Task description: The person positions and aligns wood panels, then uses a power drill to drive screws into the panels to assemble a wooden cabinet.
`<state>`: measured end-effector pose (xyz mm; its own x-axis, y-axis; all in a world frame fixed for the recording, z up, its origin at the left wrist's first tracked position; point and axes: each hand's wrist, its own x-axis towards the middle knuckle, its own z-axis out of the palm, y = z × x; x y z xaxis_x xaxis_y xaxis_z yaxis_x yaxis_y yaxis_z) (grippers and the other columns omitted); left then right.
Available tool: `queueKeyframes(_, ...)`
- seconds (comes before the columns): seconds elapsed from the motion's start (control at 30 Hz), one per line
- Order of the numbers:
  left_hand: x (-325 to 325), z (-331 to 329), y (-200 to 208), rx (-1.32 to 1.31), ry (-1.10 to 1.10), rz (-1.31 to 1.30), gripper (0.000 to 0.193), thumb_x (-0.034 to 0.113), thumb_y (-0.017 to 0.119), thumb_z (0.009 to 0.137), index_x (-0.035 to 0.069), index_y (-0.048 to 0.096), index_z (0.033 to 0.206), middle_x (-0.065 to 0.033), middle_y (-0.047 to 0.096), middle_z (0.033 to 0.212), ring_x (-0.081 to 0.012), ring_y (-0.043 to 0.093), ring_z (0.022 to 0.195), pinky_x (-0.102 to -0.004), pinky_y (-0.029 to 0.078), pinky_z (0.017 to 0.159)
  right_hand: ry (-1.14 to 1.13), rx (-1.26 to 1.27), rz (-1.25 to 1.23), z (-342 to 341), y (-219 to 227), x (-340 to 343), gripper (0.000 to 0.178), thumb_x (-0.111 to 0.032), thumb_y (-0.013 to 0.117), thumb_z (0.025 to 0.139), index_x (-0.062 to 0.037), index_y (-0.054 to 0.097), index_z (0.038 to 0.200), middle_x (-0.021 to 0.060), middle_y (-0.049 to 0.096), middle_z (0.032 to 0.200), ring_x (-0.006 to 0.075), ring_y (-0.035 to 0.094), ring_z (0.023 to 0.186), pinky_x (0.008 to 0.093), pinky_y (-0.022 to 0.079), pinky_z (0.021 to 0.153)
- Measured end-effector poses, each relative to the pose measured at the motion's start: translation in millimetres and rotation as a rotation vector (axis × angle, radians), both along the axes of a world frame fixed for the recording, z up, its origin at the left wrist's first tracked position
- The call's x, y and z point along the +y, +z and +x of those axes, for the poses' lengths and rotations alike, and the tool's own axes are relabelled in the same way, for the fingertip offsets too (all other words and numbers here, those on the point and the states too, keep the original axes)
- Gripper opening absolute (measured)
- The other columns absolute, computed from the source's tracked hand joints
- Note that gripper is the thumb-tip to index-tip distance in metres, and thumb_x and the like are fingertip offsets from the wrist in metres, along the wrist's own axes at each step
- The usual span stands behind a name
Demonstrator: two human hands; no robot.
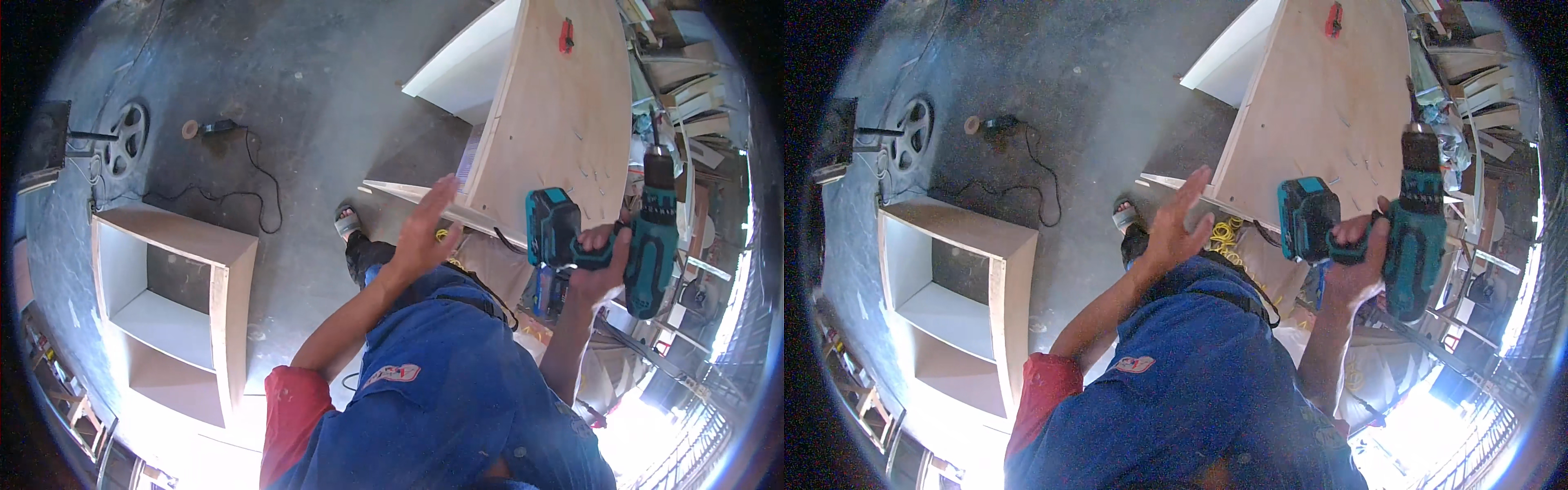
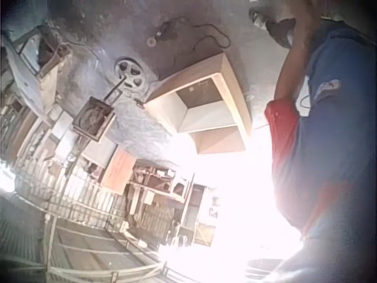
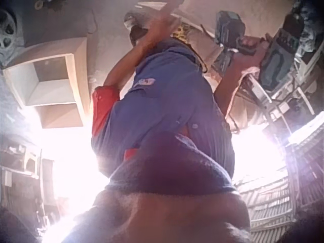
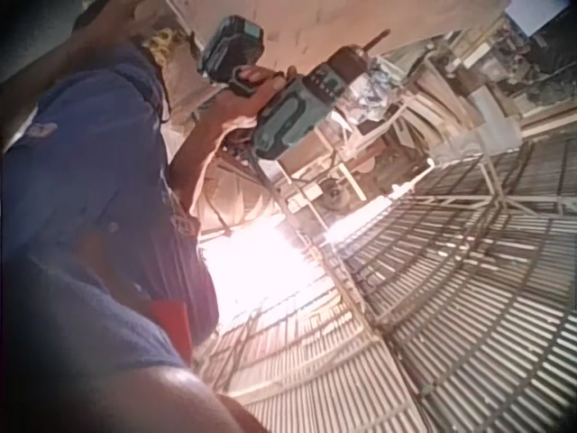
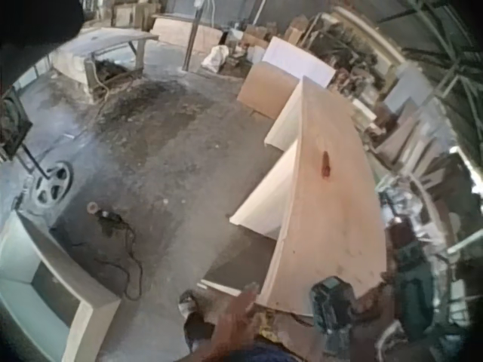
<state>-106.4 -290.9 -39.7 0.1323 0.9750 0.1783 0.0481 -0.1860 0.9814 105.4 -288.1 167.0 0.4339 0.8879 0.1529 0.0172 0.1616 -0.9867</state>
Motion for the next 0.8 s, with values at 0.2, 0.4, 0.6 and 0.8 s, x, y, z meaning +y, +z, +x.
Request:
queueKeyframes(0.2,17.9,-10.0,31.3,-0.178,-0.044,-0.052,0.069,0.014,0.072,0.086,0.002,0.049,0.150,-0.0227,0.058,0.143,-0.0326,0.059,0.128,-0.0415,0.046,0.108,0.012,-0.093,0.061,-6.8,-24.9,27.8,0.040,-0.027,0.054,0.107,0.0019,0.053,0.133,0.0027,0.050,0.069,0.0148,0.051,0.062,0.0348,0.048,0.065)
queueKeyframes(0.4,71.8,3.6,43.4,-0.423,-0.338,-0.611,0.052,0.020,0.071,0.093,-0.002,0.058,0.138,-0.0117,0.069,0.123,-0.0181,0.064,0.109,-0.0324,0.050,0.096,0.037,-0.105,0.073,-1.2,-30.0,24.1,0.040,-0.029,0.050,0.107,0.0009,0.051,0.134,0.0030,0.047,0.069,0.0145,0.048,0.061,0.0348,0.047,0.064)
queueKeyframes(0.6,103.0,17.3,46.1,-0.528,-0.462,-0.536,0.043,0.019,0.065,0.099,0.000,0.056,0.136,-0.0082,0.067,0.124,-0.0153,0.063,0.111,-0.0330,0.051,0.097,-0.014,-0.200,0.057,-9.2,-32.0,24.2,0.041,-0.028,0.051,0.107,0.0024,0.052,0.134,0.0031,0.047,0.071,0.0147,0.048,0.063,0.0336,0.047,0.064)
queueKeyframes(0.8,100.1,17.5,53.2,-0.439,-0.294,-0.638,0.039,0.026,0.066,0.100,-0.001,0.060,0.128,-0.0092,0.071,0.112,-0.0137,0.065,0.097,-0.0305,0.052,0.085,-0.028,-0.541,0.021,-8.4,-31.4,21.2,0.025,-0.020,0.055,0.105,0.0014,0.062,0.116,0.0046,0.057,0.072,0.0158,0.056,0.068,0.0323,0.049,0.068)
